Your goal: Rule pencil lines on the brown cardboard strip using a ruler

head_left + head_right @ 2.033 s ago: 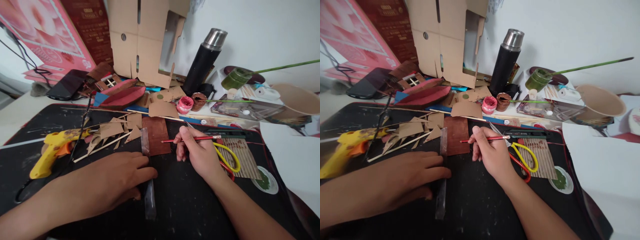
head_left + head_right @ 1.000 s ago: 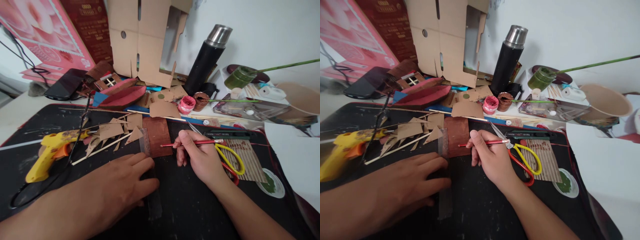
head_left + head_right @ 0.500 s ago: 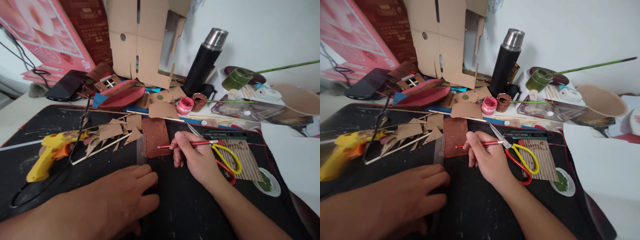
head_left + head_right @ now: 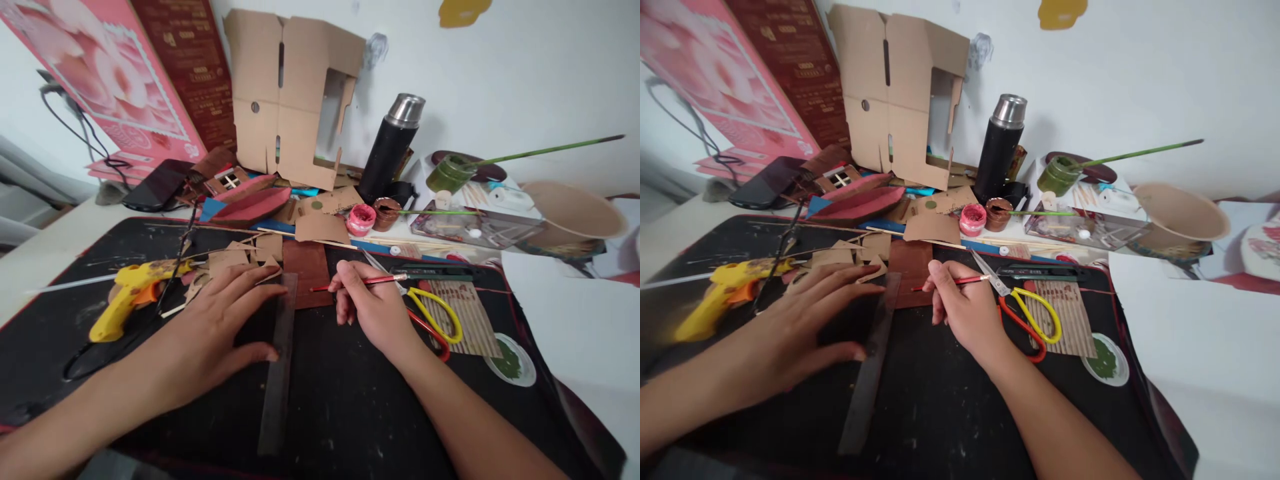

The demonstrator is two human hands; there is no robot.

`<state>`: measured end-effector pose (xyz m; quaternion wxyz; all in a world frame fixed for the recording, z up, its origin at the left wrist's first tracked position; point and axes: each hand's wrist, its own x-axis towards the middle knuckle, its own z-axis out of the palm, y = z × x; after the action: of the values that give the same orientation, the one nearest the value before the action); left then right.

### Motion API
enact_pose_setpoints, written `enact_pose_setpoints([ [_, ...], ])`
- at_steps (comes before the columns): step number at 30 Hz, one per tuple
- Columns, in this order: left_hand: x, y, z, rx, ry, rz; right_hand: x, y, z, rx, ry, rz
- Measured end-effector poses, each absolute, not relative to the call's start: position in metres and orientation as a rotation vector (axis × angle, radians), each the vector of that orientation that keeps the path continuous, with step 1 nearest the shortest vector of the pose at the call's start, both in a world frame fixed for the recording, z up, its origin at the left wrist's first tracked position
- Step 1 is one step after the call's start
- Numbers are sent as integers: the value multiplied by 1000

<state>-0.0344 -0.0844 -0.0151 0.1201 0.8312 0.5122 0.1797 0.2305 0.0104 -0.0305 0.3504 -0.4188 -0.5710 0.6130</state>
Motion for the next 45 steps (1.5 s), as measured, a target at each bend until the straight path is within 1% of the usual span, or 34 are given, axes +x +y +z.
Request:
enact_pose_setpoints([
  [9, -31, -73, -40, 2399, 1406, 502, 231, 13, -31, -1011, -1434, 1579],
  [20, -27, -81, -55, 2487, 1467, 541, 229, 9, -34, -951, -1391, 1662],
  [25, -26, -81, -58, 2535, 1458, 588, 229, 9, -33, -960, -1372, 1672],
  [34, -28, -87, -59, 2600, 1430, 595, 232, 11, -28, -1034, -1359, 1569],
  [45, -25, -91, -62, 2623, 1495, 575, 230, 12, -30, -1034, -1236, 1612],
])
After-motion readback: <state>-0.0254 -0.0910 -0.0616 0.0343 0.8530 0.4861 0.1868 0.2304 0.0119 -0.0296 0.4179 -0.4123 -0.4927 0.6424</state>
